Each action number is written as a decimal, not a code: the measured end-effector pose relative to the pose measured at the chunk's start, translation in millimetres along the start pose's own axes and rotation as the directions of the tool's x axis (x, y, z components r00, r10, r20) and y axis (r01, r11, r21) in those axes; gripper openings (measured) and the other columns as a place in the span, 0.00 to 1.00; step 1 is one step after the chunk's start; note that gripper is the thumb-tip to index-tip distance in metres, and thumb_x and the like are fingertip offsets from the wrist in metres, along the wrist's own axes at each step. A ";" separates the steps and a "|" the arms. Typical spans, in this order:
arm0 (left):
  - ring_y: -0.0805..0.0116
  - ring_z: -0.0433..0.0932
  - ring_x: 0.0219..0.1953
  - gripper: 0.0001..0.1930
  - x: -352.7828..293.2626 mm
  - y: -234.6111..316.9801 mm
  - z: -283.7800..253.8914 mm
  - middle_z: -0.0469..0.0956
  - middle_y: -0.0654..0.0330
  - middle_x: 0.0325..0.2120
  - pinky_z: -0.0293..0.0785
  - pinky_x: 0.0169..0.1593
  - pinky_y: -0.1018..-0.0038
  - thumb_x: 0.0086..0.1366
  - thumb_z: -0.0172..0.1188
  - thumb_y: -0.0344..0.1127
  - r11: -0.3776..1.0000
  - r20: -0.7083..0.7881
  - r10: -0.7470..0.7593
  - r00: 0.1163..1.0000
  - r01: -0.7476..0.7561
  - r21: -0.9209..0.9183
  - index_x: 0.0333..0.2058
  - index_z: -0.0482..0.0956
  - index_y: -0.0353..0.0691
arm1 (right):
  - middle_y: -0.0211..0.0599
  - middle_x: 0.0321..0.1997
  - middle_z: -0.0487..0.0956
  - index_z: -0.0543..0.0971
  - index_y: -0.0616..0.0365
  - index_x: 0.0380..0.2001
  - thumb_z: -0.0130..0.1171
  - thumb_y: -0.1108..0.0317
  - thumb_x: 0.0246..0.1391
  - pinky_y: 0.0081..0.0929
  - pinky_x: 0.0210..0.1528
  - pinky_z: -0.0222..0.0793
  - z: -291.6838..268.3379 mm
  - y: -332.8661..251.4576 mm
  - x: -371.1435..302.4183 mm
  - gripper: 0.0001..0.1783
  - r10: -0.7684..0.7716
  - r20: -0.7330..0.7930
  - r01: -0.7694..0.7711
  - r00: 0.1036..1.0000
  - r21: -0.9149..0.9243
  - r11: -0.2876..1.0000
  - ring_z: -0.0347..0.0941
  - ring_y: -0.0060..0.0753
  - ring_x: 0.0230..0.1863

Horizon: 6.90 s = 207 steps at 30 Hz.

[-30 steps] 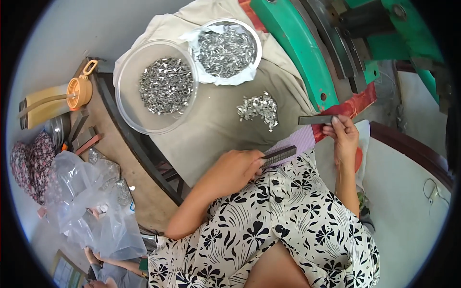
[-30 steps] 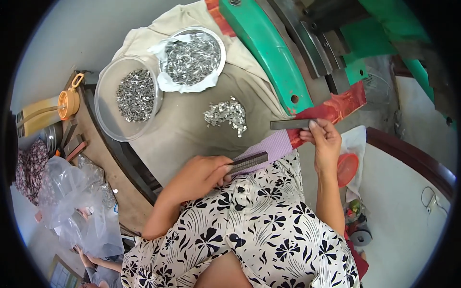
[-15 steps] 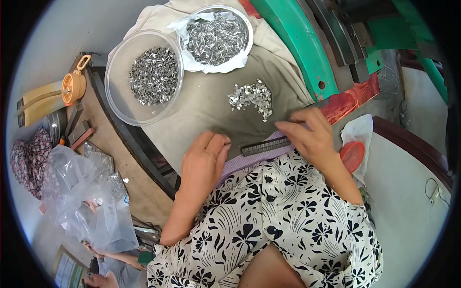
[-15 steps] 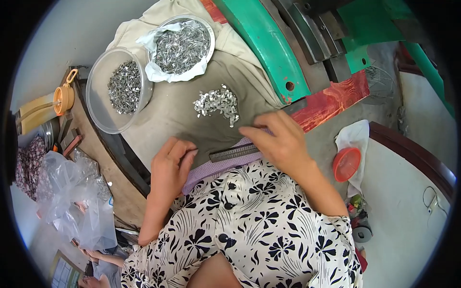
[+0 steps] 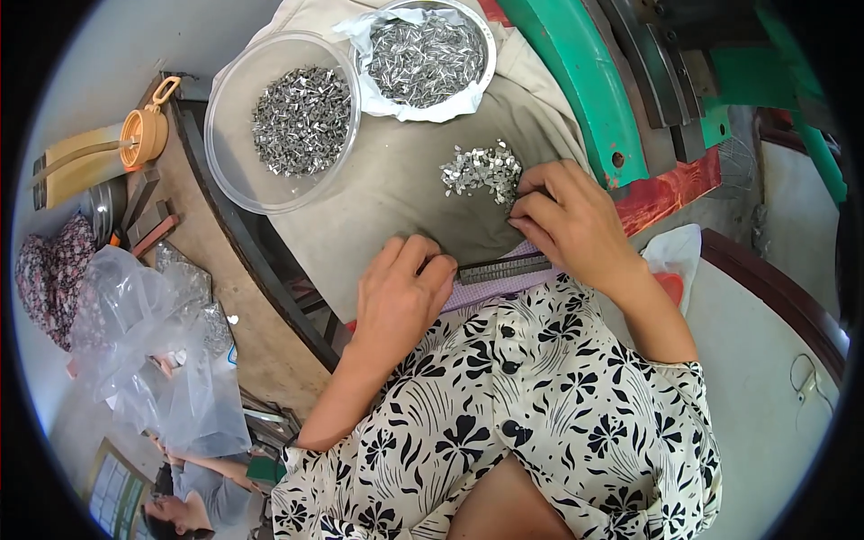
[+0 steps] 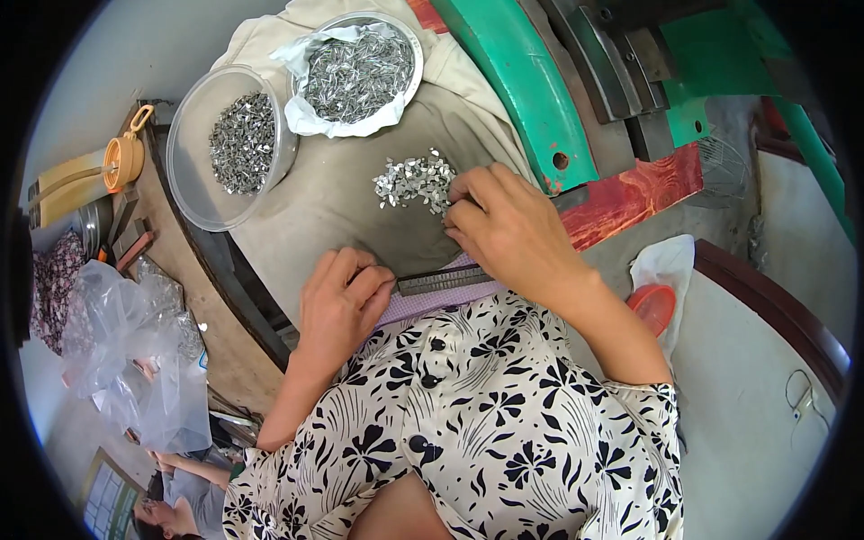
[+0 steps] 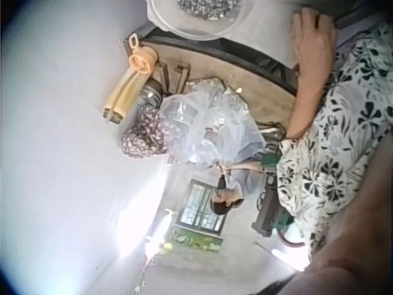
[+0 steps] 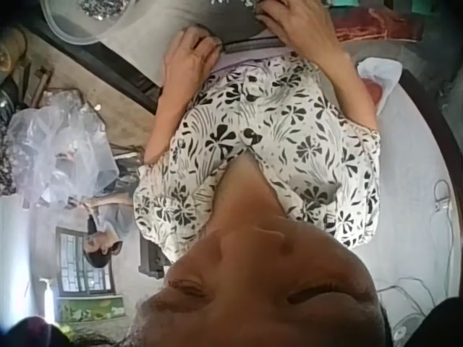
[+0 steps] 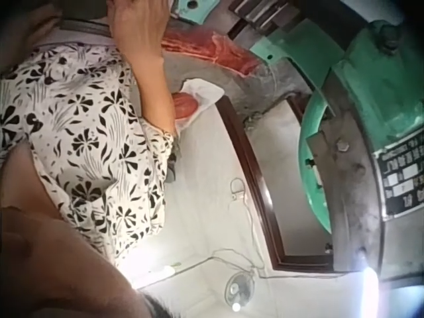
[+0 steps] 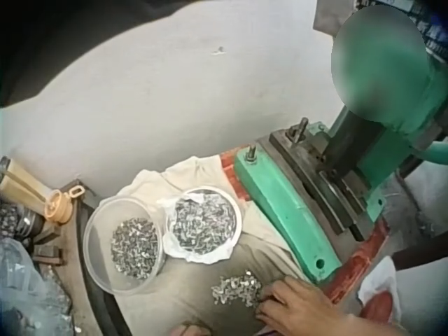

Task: Manually placing small metal components into a strip and processing them with a press machine.

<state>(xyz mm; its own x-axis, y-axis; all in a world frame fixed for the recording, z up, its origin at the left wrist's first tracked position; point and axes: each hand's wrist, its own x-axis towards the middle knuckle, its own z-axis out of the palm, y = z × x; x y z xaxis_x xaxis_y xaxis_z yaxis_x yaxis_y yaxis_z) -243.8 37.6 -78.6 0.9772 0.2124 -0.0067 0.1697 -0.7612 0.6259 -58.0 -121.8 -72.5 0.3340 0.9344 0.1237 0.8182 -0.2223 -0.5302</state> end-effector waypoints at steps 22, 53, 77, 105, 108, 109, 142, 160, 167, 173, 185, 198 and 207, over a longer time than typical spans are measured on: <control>0.60 0.75 0.34 0.09 -3.4 -0.6 3.4 0.74 0.62 0.32 0.75 0.36 0.65 0.53 0.65 0.27 0.997 -0.028 -0.018 0.999 0.020 0.071 0.35 0.79 0.41 | 0.33 0.48 0.77 0.85 0.48 0.36 0.70 0.72 0.42 0.36 0.49 0.69 34.5 -7.7 27.5 0.14 -0.077 -0.221 0.073 0.972 -0.025 0.997 0.69 0.45 0.49; 0.59 0.74 0.37 0.09 4.8 -9.2 -4.2 0.73 0.62 0.33 0.73 0.40 0.65 0.51 0.66 0.28 0.994 0.003 -0.055 0.998 0.055 -0.098 0.32 0.78 0.40 | 0.26 0.45 0.78 0.84 0.47 0.29 0.73 0.66 0.36 0.35 0.54 0.63 35.3 -30.4 -31.0 0.12 -0.070 -0.076 0.076 0.995 0.079 0.994 0.68 0.42 0.53; 0.64 0.73 0.32 0.07 72.4 7.6 -43.3 0.71 0.62 0.30 0.67 0.34 0.67 0.51 0.65 0.29 0.978 -0.275 0.194 0.942 -0.165 0.125 0.27 0.75 0.41 | 0.30 0.50 0.77 0.87 0.44 0.32 0.71 0.67 0.37 0.39 0.59 0.58 25.8 -9.0 -8.4 0.13 -0.003 -0.114 -0.007 0.993 -0.090 0.996 0.66 0.46 0.56; 0.57 0.76 0.37 0.08 47.8 -6.4 8.9 0.74 0.59 0.32 0.73 0.39 0.64 0.55 0.68 0.29 0.995 -0.117 -0.077 0.990 0.070 -0.065 0.34 0.80 0.40 | 0.25 0.45 0.78 0.80 0.49 0.26 0.72 0.68 0.38 0.38 0.55 0.60 22.2 -16.2 -11.3 0.10 -0.025 -0.213 0.018 0.977 -0.036 0.999 0.67 0.43 0.54; 0.57 0.76 0.37 0.07 49.5 -7.6 9.5 0.74 0.60 0.33 0.73 0.39 0.64 0.55 0.68 0.28 0.996 -0.123 -0.065 0.990 0.057 -0.068 0.33 0.80 0.40 | 0.27 0.46 0.79 0.82 0.46 0.26 0.74 0.67 0.36 0.37 0.57 0.59 25.4 -21.5 -29.1 0.11 -0.052 -0.182 0.049 0.982 -0.023 0.999 0.65 0.45 0.55; 0.57 0.76 0.37 0.07 49.5 -8.0 10.6 0.74 0.59 0.33 0.73 0.39 0.64 0.55 0.67 0.28 0.997 -0.128 -0.057 0.990 0.049 -0.065 0.33 0.80 0.39 | 0.27 0.46 0.79 0.83 0.45 0.26 0.74 0.66 0.36 0.37 0.58 0.59 27.2 -23.2 -34.1 0.11 -0.048 -0.151 0.046 0.987 -0.019 0.999 0.65 0.45 0.55; 0.60 0.75 0.42 0.12 -18.2 -4.5 29.2 0.76 0.61 0.40 0.64 0.46 0.65 0.50 0.72 0.30 0.982 -0.142 0.025 0.989 -0.051 -0.182 0.34 0.80 0.44 | 0.23 0.49 0.77 0.81 0.47 0.26 0.70 0.67 0.39 0.41 0.56 0.57 11.6 -25.2 -28.8 0.09 0.004 -0.034 -0.003 0.999 0.011 1.000 0.66 0.45 0.57; 0.58 0.73 0.47 0.20 -22.2 -5.6 23.6 0.75 0.61 0.44 0.64 0.51 0.63 0.48 0.74 0.38 0.997 -0.085 0.053 0.995 -0.058 -0.056 0.40 0.78 0.42 | 0.27 0.51 0.77 0.83 0.50 0.30 0.71 0.69 0.42 0.42 0.59 0.56 28.3 -15.4 36.1 0.09 -0.024 -0.106 0.012 0.994 -0.105 0.994 0.64 0.48 0.59; 0.60 0.74 0.46 0.17 -15.3 -1.6 25.7 0.75 0.62 0.43 0.64 0.50 0.64 0.51 0.72 0.38 0.988 -0.093 0.053 0.994 -0.065 -0.137 0.39 0.79 0.44 | 0.29 0.52 0.76 0.80 0.53 0.28 0.69 0.69 0.41 0.45 0.58 0.57 23.9 -15.9 29.3 0.09 -0.018 -0.132 0.011 0.991 -0.057 0.998 0.64 0.49 0.59; 0.62 0.75 0.45 0.14 -12.4 -2.4 29.1 0.76 0.64 0.41 0.64 0.50 0.65 0.52 0.71 0.37 0.984 -0.120 0.093 0.988 -0.110 -0.139 0.36 0.80 0.45 | 0.29 0.50 0.79 0.82 0.49 0.27 0.72 0.67 0.38 0.41 0.61 0.55 18.7 -22.9 -21.3 0.10 0.009 -0.127 -0.011 0.992 -0.013 1.000 0.62 0.47 0.58; 0.61 0.75 0.44 0.15 -9.9 -0.1 30.8 0.77 0.64 0.40 0.64 0.49 0.65 0.49 0.73 0.37 0.984 -0.112 0.106 0.988 -0.120 -0.132 0.36 0.80 0.45 | 0.23 0.44 0.80 0.86 0.45 0.28 0.75 0.65 0.37 0.38 0.60 0.56 21.6 -22.7 -44.3 0.10 0.043 -0.148 -0.040 0.988 0.024 0.999 0.63 0.43 0.57; 0.62 0.74 0.43 0.13 0.6 4.9 35.8 0.76 0.65 0.39 0.64 0.49 0.65 0.50 0.72 0.37 0.979 -0.089 0.152 0.984 -0.162 -0.125 0.33 0.79 0.46 | 0.26 0.47 0.79 0.85 0.48 0.32 0.71 0.72 0.39 0.38 0.58 0.59 16.8 -5.0 -7.6 0.13 0.069 -0.176 -0.080 0.982 -0.053 0.995 0.66 0.44 0.55; 0.62 0.74 0.43 0.15 0.5 7.9 25.3 0.76 0.64 0.39 0.65 0.48 0.65 0.49 0.72 0.37 0.988 -0.052 0.132 0.990 -0.136 -0.078 0.35 0.80 0.43 | 0.26 0.48 0.77 0.82 0.48 0.31 0.70 0.69 0.42 0.39 0.56 0.59 29.4 -10.4 -6.2 0.09 0.030 -0.154 -0.038 0.988 -0.047 0.998 0.67 0.44 0.56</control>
<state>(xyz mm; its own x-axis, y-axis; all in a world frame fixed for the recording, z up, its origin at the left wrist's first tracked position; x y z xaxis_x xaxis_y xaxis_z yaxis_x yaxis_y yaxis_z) -238.7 16.2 -93.4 0.9830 0.1417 0.1169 0.0247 -0.7327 0.6801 -82.3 -117.1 -92.4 0.4269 0.8732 0.2352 0.8261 -0.2707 -0.4942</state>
